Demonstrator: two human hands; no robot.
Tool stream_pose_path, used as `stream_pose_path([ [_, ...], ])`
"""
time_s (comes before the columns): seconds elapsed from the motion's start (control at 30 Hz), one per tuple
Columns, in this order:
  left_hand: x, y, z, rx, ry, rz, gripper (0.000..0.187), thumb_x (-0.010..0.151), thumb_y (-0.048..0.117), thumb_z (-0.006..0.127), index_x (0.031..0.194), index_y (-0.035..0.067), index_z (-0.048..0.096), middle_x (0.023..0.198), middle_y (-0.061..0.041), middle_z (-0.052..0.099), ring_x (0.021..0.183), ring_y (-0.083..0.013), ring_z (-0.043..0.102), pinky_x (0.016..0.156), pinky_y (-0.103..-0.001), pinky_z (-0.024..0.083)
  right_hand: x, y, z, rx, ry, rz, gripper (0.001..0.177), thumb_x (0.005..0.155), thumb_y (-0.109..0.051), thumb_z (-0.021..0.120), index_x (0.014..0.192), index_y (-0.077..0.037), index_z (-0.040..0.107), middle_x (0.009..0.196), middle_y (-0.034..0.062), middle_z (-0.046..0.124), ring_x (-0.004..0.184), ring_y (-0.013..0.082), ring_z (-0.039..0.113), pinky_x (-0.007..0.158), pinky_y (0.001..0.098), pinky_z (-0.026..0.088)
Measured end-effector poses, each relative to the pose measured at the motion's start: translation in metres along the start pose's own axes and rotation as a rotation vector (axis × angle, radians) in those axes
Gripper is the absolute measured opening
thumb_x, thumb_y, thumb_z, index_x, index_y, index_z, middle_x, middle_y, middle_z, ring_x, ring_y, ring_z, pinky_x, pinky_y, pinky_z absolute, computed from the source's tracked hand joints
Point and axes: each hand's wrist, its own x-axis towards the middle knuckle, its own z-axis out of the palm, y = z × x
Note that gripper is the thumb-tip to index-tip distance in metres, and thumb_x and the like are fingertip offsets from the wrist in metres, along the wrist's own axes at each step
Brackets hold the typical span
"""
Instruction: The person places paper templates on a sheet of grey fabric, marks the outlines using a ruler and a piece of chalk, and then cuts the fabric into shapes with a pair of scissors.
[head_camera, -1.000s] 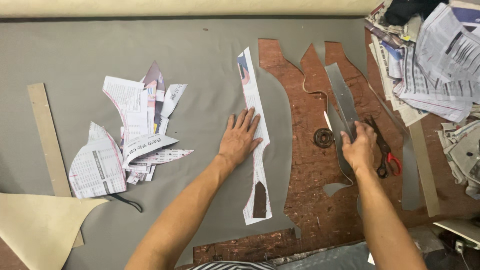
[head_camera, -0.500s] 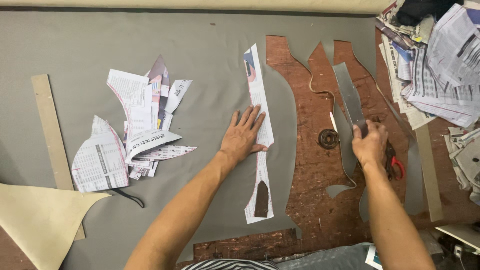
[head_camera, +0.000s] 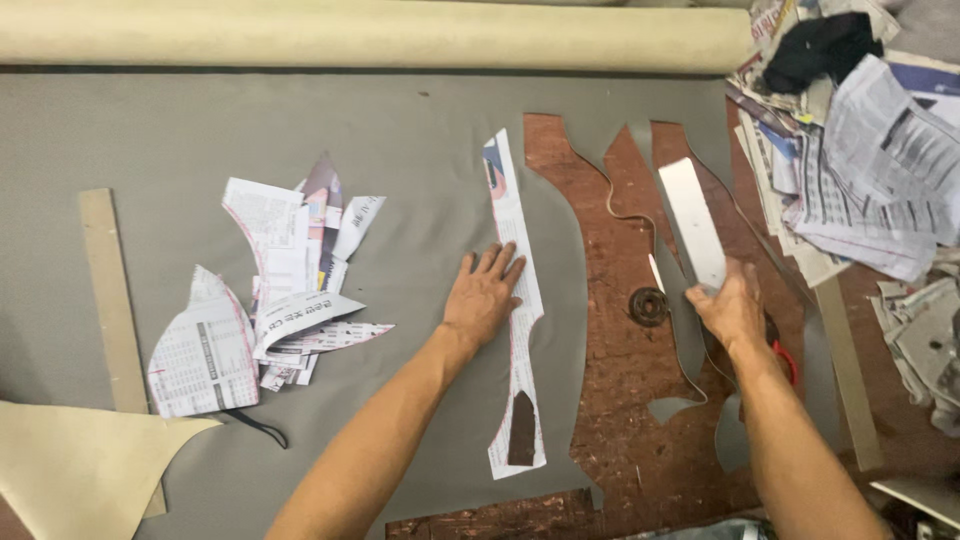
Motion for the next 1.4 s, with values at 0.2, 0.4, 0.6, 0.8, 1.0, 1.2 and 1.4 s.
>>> stream_pose_path([
  [0.2,0.008,-0.002,0.002,0.1,0.01,0.007,0.057,0.087,0.015,0.066,0.142,0.011,0.053,0.153,-0.008,0.047,0.138,-0.0259,0.043,0.108,-0.05,0.035,-0.003,-0.032,-0.013,0.423,-0.032,0.445,0.068,0.083,-0.022,0.077,0.146,-0.008,0.053,0.121,0.02,0.069,0.108,0.037,0.069,0.092,0.0529,0.056],
  [0.4,0.033,-0.022,0.001,0.057,-0.072,0.08,0.032,0.09,0.009,0.061,0.121,0.006,0.069,0.131,-0.006,0.059,0.123,-0.0242,0.054,0.102,-0.041,0.043,-0.091,-0.068,-0.003,0.454,0.1,-0.013,0.075,0.083,-0.027,0.084,0.145,0.003,0.053,0.141,0.0274,0.06,0.128,0.0415,0.061,0.104,0.057,0.05],
  [0.6,0.068,-0.035,-0.006,0.023,-0.005,0.151,0.024,0.086,0.013,0.057,0.097,0.011,0.078,0.121,-0.011,0.063,0.119,-0.0258,0.056,0.096,-0.042,0.044,-0.187,-0.147,0.025,0.692,-0.151,0.294,0.07,0.076,-0.014,0.081,0.14,-0.003,0.054,0.134,0.0214,0.063,0.109,0.0338,0.072,0.081,0.0479,0.067],
  [0.8,0.099,-0.026,-0.009,0.18,-0.167,0.123,0.026,0.093,0.011,0.053,0.098,0.011,0.078,0.115,-0.009,0.069,0.107,-0.0231,0.067,0.108,-0.044,0.039,-0.204,-0.221,0.033,0.649,-0.162,0.267,0.061,0.077,-0.015,0.081,0.133,-0.002,0.06,0.114,0.0141,0.066,0.098,0.0308,0.074,0.074,0.0432,0.064],
  [1.0,0.116,0.012,-0.023,0.388,-0.353,0.049,0.028,0.101,0.018,0.051,0.111,0.014,0.077,0.12,-0.012,0.067,0.1,-0.0264,0.071,0.112,-0.058,0.028,-0.148,-0.279,0.052,0.566,0.063,0.139,0.057,0.08,-0.016,0.081,0.13,0.0,0.06,0.112,0.0155,0.058,0.109,0.0349,0.059,0.091,0.047,0.051],
  [1.2,0.113,0.033,-0.052,0.501,-0.436,0.041,0.031,0.098,0.027,0.058,0.12,0.013,0.075,0.131,-0.014,0.065,0.127,-0.0341,0.058,0.119,-0.066,0.006,-0.109,-0.298,0.079,0.524,0.116,0.148,0.051,0.08,-0.026,0.082,0.121,-0.004,0.062,0.118,0.0157,0.056,0.118,0.038,0.049,0.101,0.0519,0.041],
  [1.4,0.11,0.043,-0.078,0.52,-0.479,0.025,0.039,0.097,0.036,0.06,0.127,0.013,0.071,0.14,-0.013,0.061,0.139,-0.0344,0.047,0.118,-0.07,-0.002,-0.086,-0.302,0.114,0.707,0.197,0.202,0.081,0.087,-0.04,0.078,0.139,0.004,0.034,0.129,0.026,0.045,0.122,0.0419,0.046,0.098,0.0527,0.039],
])
